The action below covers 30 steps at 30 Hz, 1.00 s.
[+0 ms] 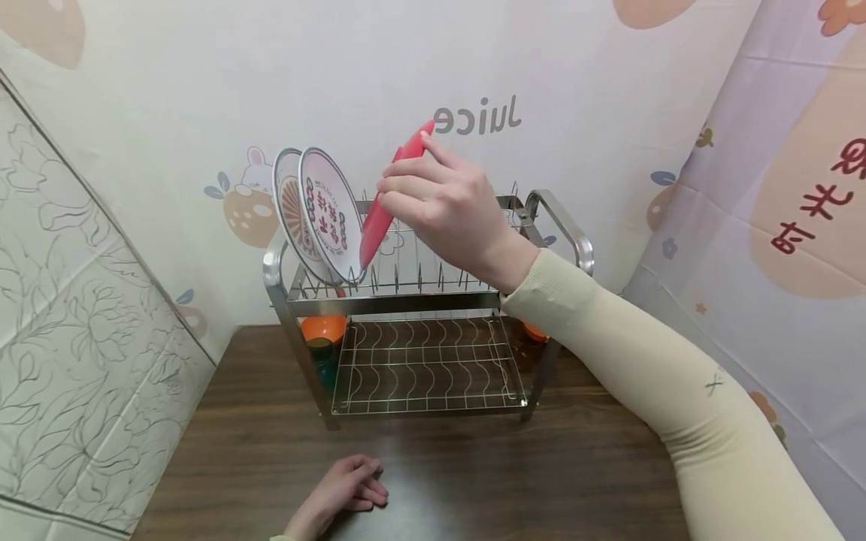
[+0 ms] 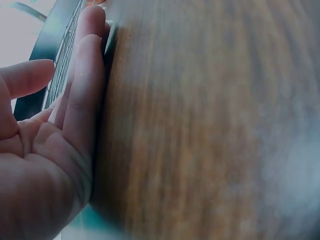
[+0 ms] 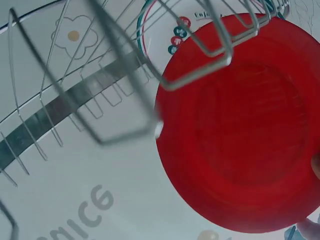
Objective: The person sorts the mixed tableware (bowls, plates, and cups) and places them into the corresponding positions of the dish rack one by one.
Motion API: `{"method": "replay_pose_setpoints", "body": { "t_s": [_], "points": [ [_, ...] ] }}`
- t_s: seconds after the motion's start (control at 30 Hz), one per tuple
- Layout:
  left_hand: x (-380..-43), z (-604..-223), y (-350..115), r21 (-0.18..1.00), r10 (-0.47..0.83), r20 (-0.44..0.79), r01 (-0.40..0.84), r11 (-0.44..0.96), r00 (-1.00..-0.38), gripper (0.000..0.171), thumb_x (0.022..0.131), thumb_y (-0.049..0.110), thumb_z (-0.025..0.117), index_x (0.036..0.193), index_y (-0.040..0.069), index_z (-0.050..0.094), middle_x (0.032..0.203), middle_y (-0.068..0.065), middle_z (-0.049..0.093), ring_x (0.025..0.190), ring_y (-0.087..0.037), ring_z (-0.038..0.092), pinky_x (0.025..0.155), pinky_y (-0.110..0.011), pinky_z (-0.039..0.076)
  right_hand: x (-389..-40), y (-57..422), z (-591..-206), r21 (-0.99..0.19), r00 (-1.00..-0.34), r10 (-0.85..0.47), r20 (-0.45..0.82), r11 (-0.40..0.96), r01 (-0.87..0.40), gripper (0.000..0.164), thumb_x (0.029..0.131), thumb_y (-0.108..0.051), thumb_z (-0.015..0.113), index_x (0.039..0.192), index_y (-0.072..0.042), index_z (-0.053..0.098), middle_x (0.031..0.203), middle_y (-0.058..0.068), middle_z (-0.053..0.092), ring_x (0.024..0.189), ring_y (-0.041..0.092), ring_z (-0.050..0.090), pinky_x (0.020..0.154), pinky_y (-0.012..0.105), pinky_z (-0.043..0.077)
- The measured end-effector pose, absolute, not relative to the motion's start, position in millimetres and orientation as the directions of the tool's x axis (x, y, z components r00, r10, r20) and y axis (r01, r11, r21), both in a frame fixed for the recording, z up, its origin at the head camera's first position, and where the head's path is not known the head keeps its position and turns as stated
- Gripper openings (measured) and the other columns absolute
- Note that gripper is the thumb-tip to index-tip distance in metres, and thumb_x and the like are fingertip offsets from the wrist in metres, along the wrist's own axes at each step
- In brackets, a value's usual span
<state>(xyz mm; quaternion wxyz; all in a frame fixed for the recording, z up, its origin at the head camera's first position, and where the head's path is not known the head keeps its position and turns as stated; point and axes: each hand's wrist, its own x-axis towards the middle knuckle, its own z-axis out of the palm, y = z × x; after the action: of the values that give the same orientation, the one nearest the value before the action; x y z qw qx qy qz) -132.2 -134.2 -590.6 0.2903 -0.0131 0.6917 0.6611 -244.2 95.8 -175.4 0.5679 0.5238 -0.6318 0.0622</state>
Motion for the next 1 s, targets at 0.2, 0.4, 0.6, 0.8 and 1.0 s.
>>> {"method": "replay_pose_setpoints", "body": {
  "t_s": [0.2,0.4,0.6,0.8,1.0],
  "points": [
    [-131.6,-591.0,-133.8,0.910,0.370,-0.412,-0.399,0.114,-0.833,0.037,0.104,0.029,0.051,0.115,-0.006,0.057,0.086,-0.014,0.072,0.077,-0.024,0.073,0.062,-0.031,0.058,-245.2,87.4,-180.2,0.500,0.146,-0.648,0.748,0.405,-0.766,0.018,0.092,0.008,0.064,0.081,-0.003,0.073,0.090,0.005,0.076,0.093,0.021,0.071,0.105,0.047,0.042],
    [-129.9,-590.8,-132.4,0.917,0.380,-0.392,-0.388,0.092,-0.837,0.037,0.104,0.028,0.051,0.115,-0.006,0.057,0.085,-0.014,0.072,0.077,-0.023,0.073,0.062,-0.030,0.058,-249.3,86.5,-185.8,0.533,0.147,-0.707,0.691,0.362,-0.764,0.020,0.092,0.009,0.063,0.081,-0.004,0.072,0.094,0.005,0.076,0.096,0.021,0.070,0.107,0.045,0.040],
    [-130.9,-589.8,-132.6,0.919,0.379,-0.387,-0.383,0.090,-0.841,0.037,0.103,0.029,0.053,0.115,-0.006,0.058,0.084,-0.014,0.072,0.075,-0.022,0.073,0.062,-0.029,0.058,-250.6,88.0,-182.6,0.496,0.086,-0.761,0.643,0.328,-0.804,0.015,0.092,0.009,0.065,0.083,-0.002,0.071,0.098,0.008,0.075,0.101,0.023,0.068,0.114,0.042,0.031],
    [-130.5,-591.6,-133.7,0.924,0.389,-0.372,-0.376,0.067,-0.843,0.038,0.104,0.029,0.052,0.115,-0.007,0.057,0.084,-0.015,0.072,0.075,-0.023,0.073,0.061,-0.028,0.057,-251.0,86.4,-176.2,0.467,0.007,-0.810,0.587,0.331,-0.820,0.020,0.095,0.009,0.060,0.078,0.000,0.065,0.096,0.007,0.074,0.104,0.022,0.066,0.116,0.035,0.025],
    [-130.5,-592.1,-134.0,0.922,0.378,-0.380,-0.380,0.078,-0.844,0.040,0.103,0.030,0.052,0.117,-0.007,0.057,0.084,-0.015,0.072,0.075,-0.023,0.072,0.061,-0.029,0.058,-264.1,80.4,-166.0,0.407,-0.059,-0.827,0.559,0.336,-0.850,0.030,0.096,0.016,0.048,0.077,0.000,0.065,0.094,0.008,0.074,0.099,0.022,0.067,0.110,0.028,0.036]
  ]
}}
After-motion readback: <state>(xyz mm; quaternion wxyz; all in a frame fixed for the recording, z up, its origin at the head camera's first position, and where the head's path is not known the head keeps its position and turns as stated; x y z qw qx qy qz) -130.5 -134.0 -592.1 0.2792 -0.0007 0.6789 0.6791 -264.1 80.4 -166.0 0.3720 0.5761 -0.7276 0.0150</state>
